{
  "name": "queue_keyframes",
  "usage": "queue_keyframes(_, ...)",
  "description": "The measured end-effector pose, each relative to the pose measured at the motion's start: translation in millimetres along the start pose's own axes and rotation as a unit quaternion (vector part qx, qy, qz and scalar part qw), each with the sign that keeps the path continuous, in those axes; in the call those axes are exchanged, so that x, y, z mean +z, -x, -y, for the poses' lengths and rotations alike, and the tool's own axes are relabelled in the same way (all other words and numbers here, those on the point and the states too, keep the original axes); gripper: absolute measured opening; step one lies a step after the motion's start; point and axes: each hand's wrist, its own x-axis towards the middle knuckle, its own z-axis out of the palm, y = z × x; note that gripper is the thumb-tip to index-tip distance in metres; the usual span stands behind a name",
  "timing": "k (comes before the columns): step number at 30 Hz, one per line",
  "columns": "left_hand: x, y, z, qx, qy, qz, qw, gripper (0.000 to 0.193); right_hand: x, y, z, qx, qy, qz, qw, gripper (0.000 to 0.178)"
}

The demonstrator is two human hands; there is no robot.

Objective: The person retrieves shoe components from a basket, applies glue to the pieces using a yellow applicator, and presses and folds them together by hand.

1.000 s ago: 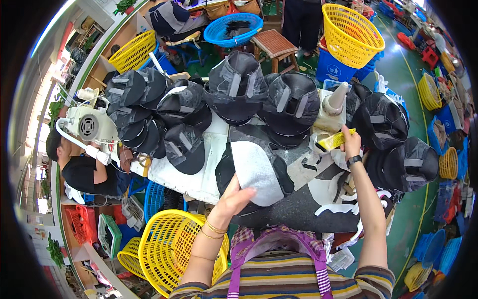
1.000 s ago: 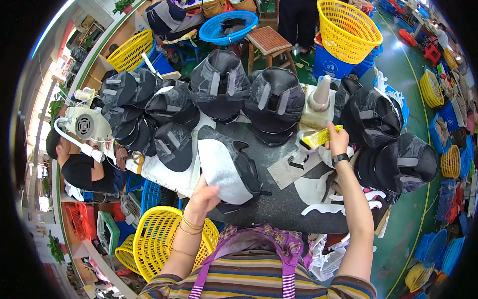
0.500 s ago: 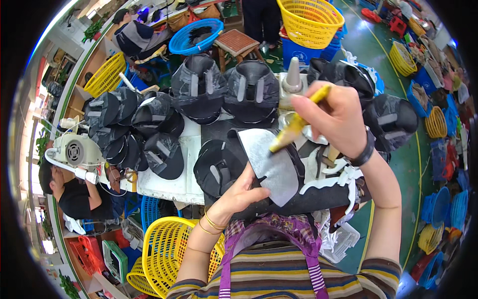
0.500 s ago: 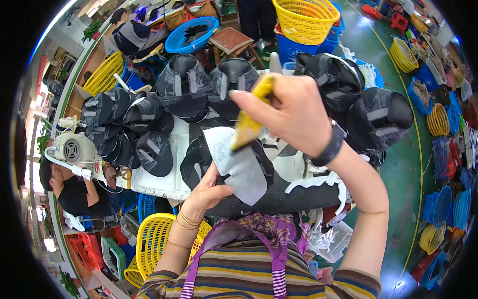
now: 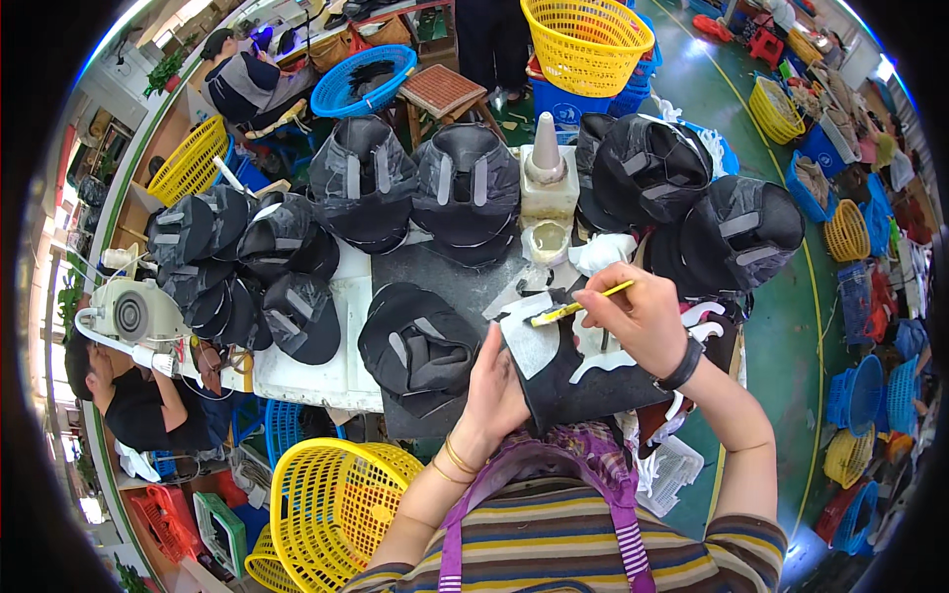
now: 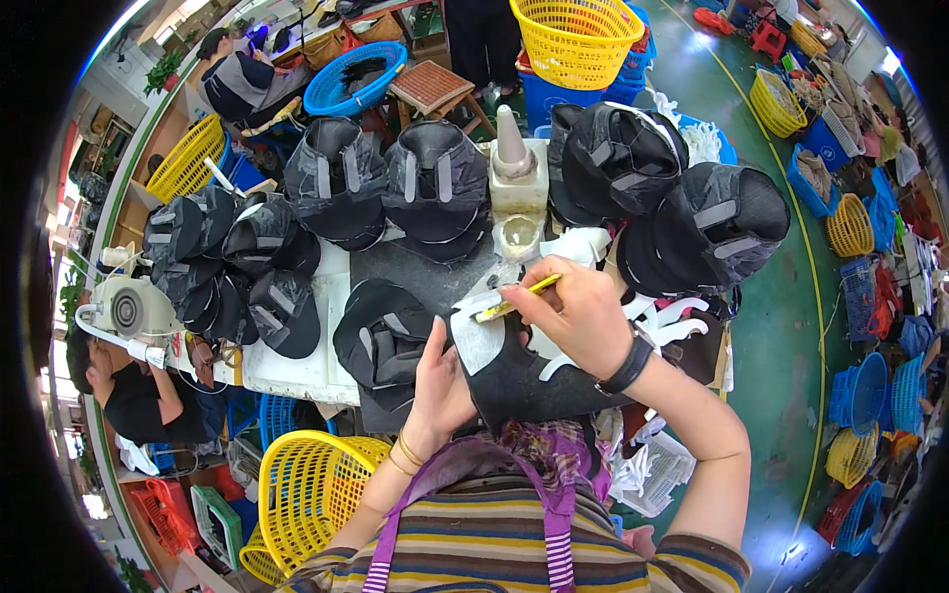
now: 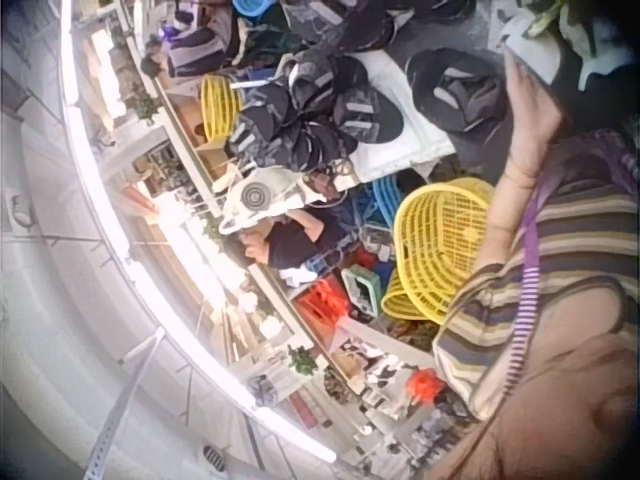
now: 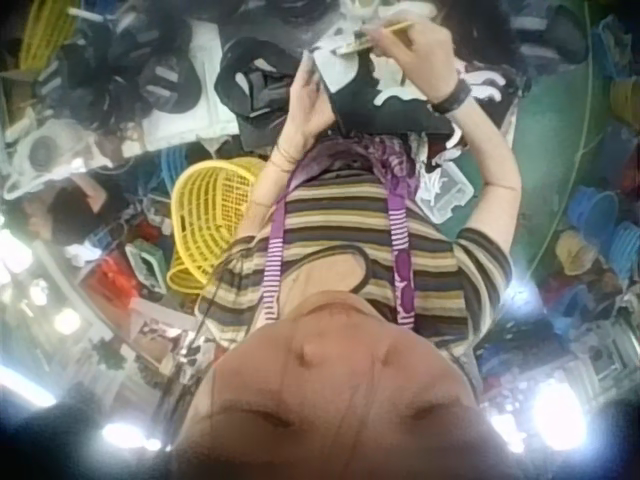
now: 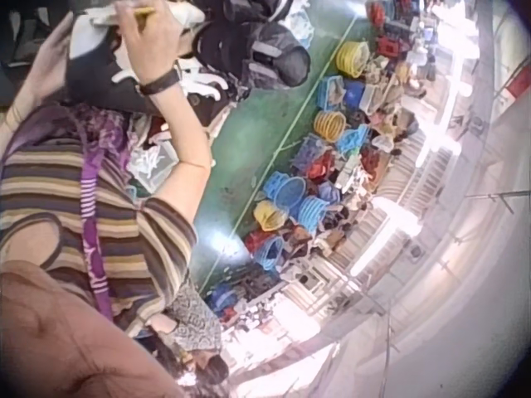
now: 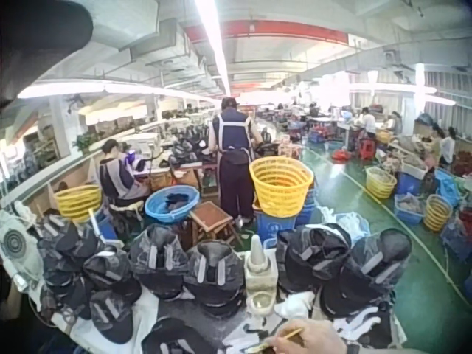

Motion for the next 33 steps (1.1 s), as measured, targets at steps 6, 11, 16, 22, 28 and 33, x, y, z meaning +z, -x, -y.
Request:
queue_keyframes(6,-40.5,15.4,-0.5,0.023,-0.105,-0.032,0.994,0.049,-6.1,-0.9,-35.8,-0.043,0.061,0.088,0.993,0.019)
queue_keyframes(11,-84.8,12.2,-3.2,-0.007,0.016,-0.135,0.991,0.041,16.5,-89.2,-131.7,0.04,0.117,-0.022,0.992,0.034)
queue_keyframes(16,-81.6,19.8,-15.0,-0.011,0.128,-0.141,0.982,0.036,58.7,-110.8,-193.8,-0.106,0.339,-0.036,0.934,0.033)
queue_keyframes(22,-60.8,9.1,-16.5,0.096,-0.018,-0.175,0.98,0.045,88.5,-109.6,-176.1,-0.291,0.399,0.197,0.847,0.03)
queue_keyframes(28,-68.1,33.5,-37.6,0.121,-0.073,0.018,0.99,0.063,19.4,-124.2,-163.6,-0.054,0.32,0.085,0.942,0.031)
queue_keyframes(33,-40.4,26.7,-37.3,0.114,-0.234,-0.023,0.965,0.065,16.1,-94.8,-15.2,0.104,-0.241,0.117,0.958,0.024)
